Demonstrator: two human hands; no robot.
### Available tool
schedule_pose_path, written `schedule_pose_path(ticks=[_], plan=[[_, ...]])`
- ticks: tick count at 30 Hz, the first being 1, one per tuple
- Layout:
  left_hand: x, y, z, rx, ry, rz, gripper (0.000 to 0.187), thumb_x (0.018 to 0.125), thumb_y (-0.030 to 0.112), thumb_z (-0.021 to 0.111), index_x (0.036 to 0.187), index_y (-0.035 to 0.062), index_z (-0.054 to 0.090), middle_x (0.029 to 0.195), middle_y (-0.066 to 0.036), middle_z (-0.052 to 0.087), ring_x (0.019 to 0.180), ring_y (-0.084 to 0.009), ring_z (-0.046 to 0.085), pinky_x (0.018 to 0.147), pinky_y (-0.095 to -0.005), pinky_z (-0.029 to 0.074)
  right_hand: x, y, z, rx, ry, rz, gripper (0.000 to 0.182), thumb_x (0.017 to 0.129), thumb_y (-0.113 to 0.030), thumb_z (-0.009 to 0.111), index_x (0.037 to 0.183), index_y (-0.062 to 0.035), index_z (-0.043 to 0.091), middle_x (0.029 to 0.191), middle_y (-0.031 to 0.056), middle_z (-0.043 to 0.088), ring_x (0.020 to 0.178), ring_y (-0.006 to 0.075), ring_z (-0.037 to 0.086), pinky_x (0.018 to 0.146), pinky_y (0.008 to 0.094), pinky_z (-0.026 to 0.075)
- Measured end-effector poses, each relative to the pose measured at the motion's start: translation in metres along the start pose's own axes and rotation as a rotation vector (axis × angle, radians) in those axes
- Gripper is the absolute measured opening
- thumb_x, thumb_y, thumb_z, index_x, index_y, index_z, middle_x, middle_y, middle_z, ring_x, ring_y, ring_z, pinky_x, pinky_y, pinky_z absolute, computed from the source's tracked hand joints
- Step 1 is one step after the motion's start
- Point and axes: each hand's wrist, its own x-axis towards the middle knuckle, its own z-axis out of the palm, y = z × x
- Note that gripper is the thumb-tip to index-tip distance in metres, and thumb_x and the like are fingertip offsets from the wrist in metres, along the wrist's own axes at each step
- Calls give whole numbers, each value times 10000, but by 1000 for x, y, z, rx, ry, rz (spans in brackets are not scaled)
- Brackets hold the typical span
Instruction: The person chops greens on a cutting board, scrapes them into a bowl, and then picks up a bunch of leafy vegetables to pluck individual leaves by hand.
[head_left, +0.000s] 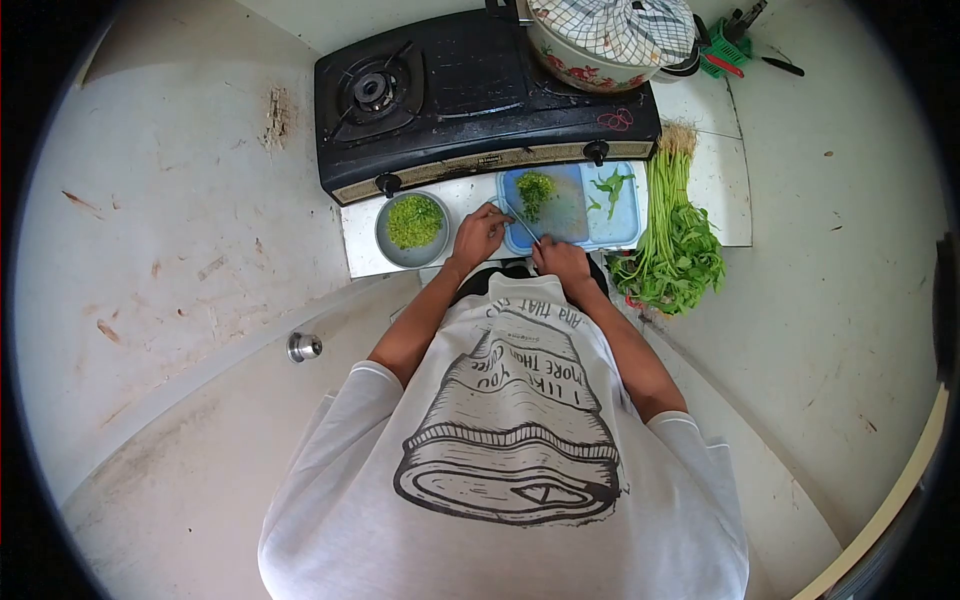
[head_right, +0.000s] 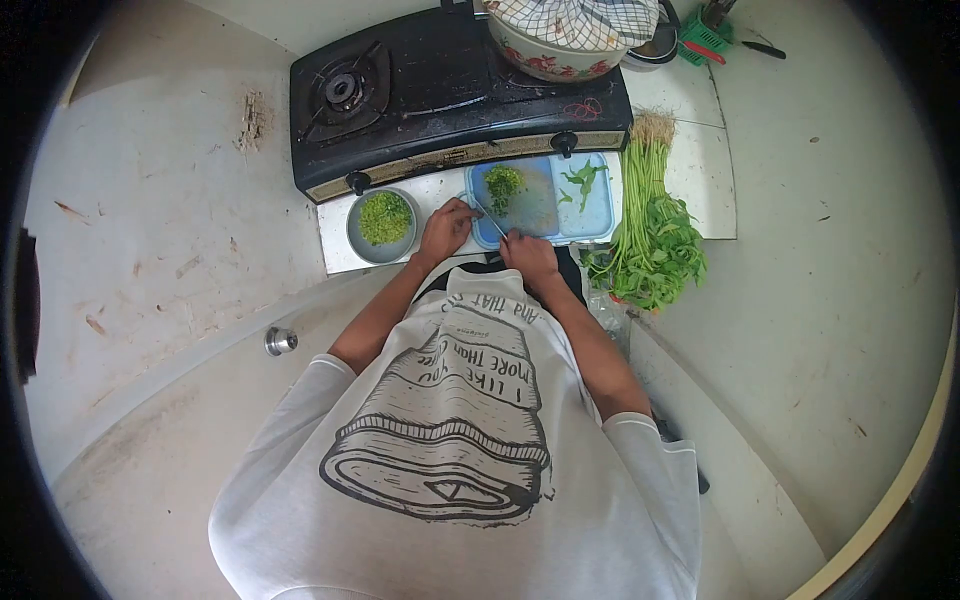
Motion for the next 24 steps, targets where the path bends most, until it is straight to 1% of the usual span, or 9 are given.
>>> schedule_pose_path(ticks=[5, 11, 14, 17, 20, 24], plan=[[8, 1, -6, 6, -88, -38, 155, 885, 78, 696, 1015, 87, 780, 1036, -89, 663, 786, -271, 695, 759, -395, 573, -1, 4, -1, -2, -4, -18, 432, 1068, -413, 459, 987, -25, 632, 730, 224, 722, 689, 411, 730, 651, 527, 578], [17, 9, -12, 57, -152, -31, 128, 874, 122, 728, 988, 99, 780, 1006, -78, 678, 779, -265, 695, 744, -390, 571, -4, 8, 0, 1, 23, -16, 426, 1064, -412, 474, 981, -27, 637, 708, 211, 718, 668, 402, 728, 630, 524, 577], [19, 12, -12, 69, -170, -33, 108, 875, 125, 725, 969, 87, 762, 978, -84, 676, 791, -282, 691, 749, -408, 566, -5, 8, 0, 4, 24, -18, 423, 1060, -416, 485, 971, -33, 641, 709, 204, 719, 670, 397, 730, 623, 521, 578], [20, 4, -6, 104, -163, 42, 92, 891, 98, 692, 963, 44, 713, 960, -120, 654, 850, -321, 675, 797, -437, 553, -4, 10, 0, 10, 25, -16, 430, 1057, -424, 490, 968, -34, 647, 723, 208, 722, 683, 402, 731, 632, 524, 582], [16, 0, 6, 139, -10, 117, 75, 898, 64, 665, 957, 16, 665, 947, -153, 631, 910, -358, 652, 856, -459, 534, -3, 7, -1, 19, 13, 12, 438, 1055, -432, 491, 979, -34, 657, 743, 219, 725, 705, 411, 733, 657, 529, 587], [13, 1, 15, 106, 26, 79, 89, 880, 47, 671, 956, 7, 650, 951, -165, 622, 932, -370, 638, 882, -452, 522, -3, 5, -4, 25, -5, 50, 443, 1054, -439, 489, 995, -40, 673, 764, 229, 727, 731, 421, 734, 693, 535, 591]])
